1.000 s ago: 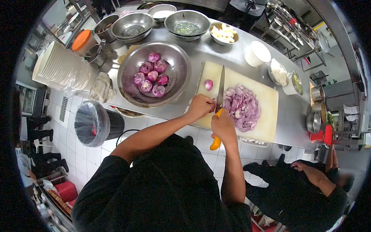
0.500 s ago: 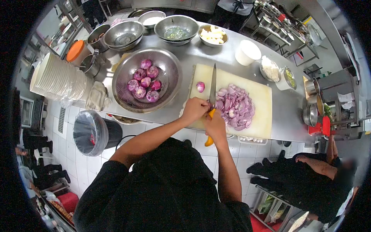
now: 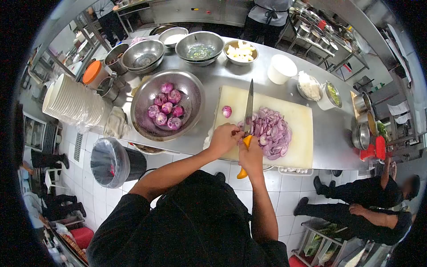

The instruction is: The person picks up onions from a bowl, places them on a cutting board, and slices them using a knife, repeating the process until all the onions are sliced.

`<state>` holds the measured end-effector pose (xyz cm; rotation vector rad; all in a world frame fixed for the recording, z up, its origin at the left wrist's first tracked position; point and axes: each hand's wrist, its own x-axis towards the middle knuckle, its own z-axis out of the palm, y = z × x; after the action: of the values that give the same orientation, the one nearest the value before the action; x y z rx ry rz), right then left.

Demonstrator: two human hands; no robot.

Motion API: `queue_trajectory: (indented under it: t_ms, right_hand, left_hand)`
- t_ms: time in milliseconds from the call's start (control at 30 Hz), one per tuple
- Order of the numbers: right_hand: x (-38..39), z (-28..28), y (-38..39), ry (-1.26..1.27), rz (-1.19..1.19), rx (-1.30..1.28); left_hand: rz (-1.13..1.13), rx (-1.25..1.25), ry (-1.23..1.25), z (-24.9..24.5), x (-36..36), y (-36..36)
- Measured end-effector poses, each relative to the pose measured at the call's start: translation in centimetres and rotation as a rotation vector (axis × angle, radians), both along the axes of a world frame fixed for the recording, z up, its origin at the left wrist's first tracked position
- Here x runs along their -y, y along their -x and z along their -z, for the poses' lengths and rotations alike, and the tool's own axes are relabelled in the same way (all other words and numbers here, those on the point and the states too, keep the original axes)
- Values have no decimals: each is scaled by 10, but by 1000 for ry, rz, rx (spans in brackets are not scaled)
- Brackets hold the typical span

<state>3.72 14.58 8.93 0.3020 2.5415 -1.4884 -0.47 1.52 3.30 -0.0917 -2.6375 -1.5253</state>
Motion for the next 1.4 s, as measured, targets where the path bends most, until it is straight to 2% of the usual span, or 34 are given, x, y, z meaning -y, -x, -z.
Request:
queue_trajectory:
  t_ms: [67, 167, 200, 300, 467, 733, 967, 1100, 1200, 1333, 1400]
  right_hand:
    - [-1, 10, 0, 33, -2, 12]
    - [-1, 27, -7, 52, -68, -13]
    - [6, 13, -12, 82, -53, 33]
    - [4, 37, -16, 0, -113, 63]
    - [-27, 63, -7, -164, -123, -56]
    - [-43, 45, 2, -145, -142, -49]
    - [-37, 24, -5, -102, -124, -24]
    - [-20, 28, -9, -165, -124, -61]
    - [-12, 40, -6, -121, -154, -26]
    - [-9, 53, -7, -101, -91, 36]
    - [-19, 51, -9, -188, -87, -30]
  left_hand:
    - [-45, -62, 49, 12, -4, 3]
    - [-106, -25, 19, 2, 1, 2]
    - [-120, -31, 19, -1, 3, 3]
    - [-157, -50, 19, -7, 8, 9]
    - [-196, -45, 35, -11, 9, 14]
    - [-179, -97, 78, -21, 5, 22]
    - [-241, -167, 169, -46, 40, 49]
    - [-87, -51, 186, -35, 42, 48]
    - [-63, -255, 223, -3, 40, 59]
    - [10, -205, 237, 15, 40, 63]
    - [100, -153, 209, 18, 39, 53]
